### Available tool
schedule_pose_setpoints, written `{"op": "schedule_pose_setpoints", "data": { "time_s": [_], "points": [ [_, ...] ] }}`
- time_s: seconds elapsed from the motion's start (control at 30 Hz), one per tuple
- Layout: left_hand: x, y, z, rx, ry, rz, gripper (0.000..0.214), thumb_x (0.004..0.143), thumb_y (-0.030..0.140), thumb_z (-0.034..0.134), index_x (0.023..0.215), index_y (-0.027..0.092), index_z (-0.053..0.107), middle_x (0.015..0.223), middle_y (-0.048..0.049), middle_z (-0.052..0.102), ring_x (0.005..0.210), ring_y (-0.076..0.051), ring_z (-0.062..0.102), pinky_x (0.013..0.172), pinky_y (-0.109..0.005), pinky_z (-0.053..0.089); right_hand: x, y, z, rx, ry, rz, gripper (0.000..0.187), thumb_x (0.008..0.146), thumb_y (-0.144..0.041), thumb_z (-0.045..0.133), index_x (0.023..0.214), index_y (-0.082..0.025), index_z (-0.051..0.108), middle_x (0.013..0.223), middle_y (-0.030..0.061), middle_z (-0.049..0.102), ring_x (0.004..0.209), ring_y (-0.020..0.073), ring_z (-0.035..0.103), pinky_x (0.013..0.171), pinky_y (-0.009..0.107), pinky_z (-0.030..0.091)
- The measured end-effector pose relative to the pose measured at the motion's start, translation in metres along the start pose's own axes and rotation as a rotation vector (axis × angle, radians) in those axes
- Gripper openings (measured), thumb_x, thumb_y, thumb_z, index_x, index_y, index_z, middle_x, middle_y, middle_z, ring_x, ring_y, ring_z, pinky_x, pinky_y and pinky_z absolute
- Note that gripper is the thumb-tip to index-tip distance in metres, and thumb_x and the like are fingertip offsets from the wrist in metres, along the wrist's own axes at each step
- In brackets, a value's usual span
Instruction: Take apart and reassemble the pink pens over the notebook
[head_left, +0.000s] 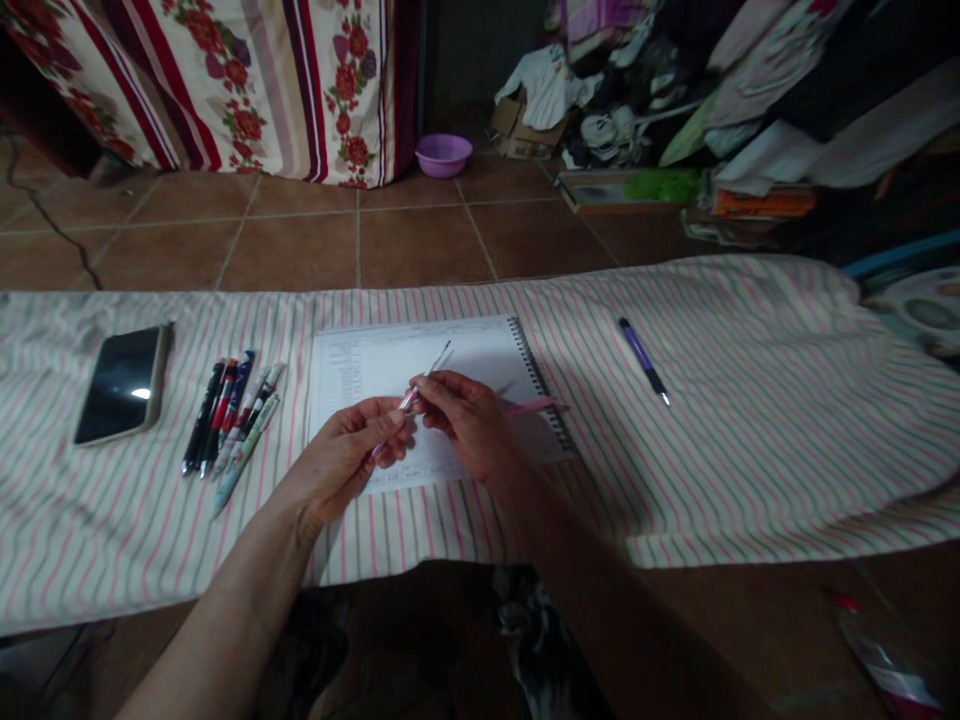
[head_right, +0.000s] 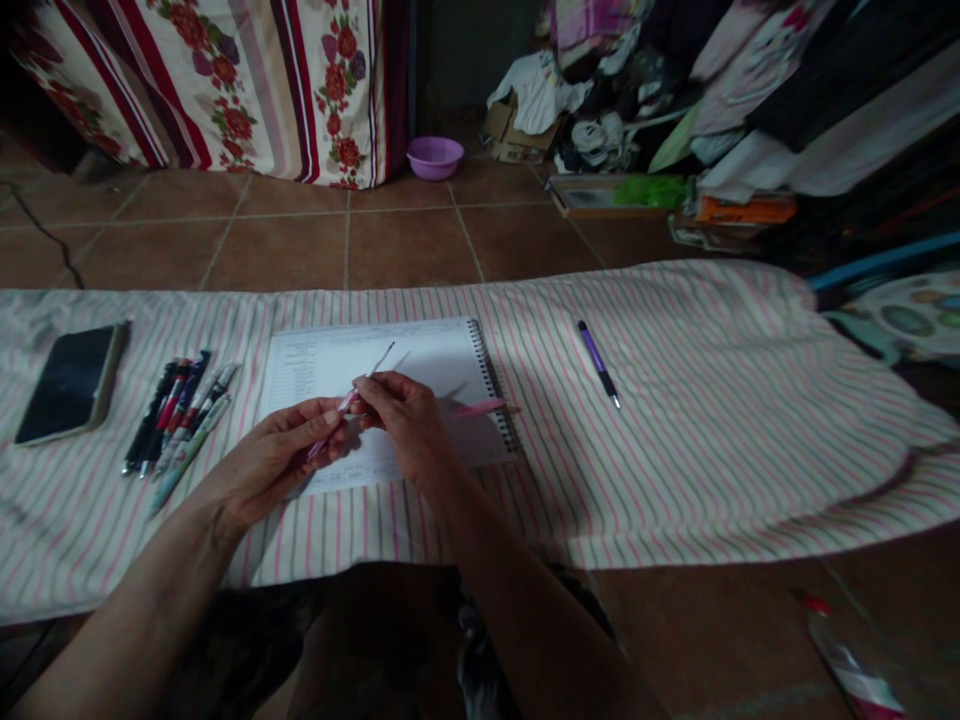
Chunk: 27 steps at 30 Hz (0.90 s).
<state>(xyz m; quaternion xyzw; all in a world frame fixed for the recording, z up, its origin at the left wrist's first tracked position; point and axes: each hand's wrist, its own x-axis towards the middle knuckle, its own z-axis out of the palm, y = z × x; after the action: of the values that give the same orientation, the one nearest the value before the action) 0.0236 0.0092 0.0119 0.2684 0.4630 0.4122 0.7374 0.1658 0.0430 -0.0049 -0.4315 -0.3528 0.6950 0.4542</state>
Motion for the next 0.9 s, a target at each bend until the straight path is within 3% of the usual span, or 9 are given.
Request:
{"op": "schedule_pose_setpoints", "data": {
  "time_s": [0.2, 0.53, 0.9],
  "points": [
    [0.0003, -0.0029, 0.0000, 0.118, 0.026, 0.082, 0.023, 0.074, 0.029, 0.068, 0.089, 0.012, 0.062, 0.071, -0.0047, 0.065, 0.056, -0.011, 0.057, 0.049, -0.021, 0.033, -0.0013, 0.0002, 0.0007, -0.020, 0.001, 0.013, 0.018, 0.069, -0.036, 0.068, 0.072, -0.017, 0.067, 0.062, -0.0017, 0.060, 0.055, 0.0066, 0.052, 0.052, 0.020, 0.042],
    [-0.0001, -0.0023, 0.0015, 0.165, 0.055, 0.064, 0.024, 0.073, 0.031, 0.068, 0.088, 0.012, 0.062, 0.072, -0.0059, 0.068, 0.057, -0.012, 0.061, 0.050, -0.021, 0.035, -0.0017, 0.0011, 0.0020, -0.006, 0.007, 0.034, 0.019, 0.069, -0.036, 0.067, 0.075, -0.018, 0.068, 0.065, -0.0009, 0.062, 0.058, 0.0073, 0.056, 0.049, 0.018, 0.042],
    [0.0019, -0.0059, 0.0002, 0.162, 0.038, 0.055, 0.024, 0.075, 0.034, 0.066, 0.085, 0.013, 0.061, 0.072, -0.0054, 0.068, 0.060, -0.012, 0.061, 0.056, -0.023, 0.042, -0.0018, 0.0025, 0.0034, -0.038, -0.002, 0.012, 0.023, 0.066, -0.038, 0.068, 0.075, -0.017, 0.068, 0.063, -0.0008, 0.059, 0.053, 0.0067, 0.050, 0.040, 0.018, 0.032]
  ]
}}
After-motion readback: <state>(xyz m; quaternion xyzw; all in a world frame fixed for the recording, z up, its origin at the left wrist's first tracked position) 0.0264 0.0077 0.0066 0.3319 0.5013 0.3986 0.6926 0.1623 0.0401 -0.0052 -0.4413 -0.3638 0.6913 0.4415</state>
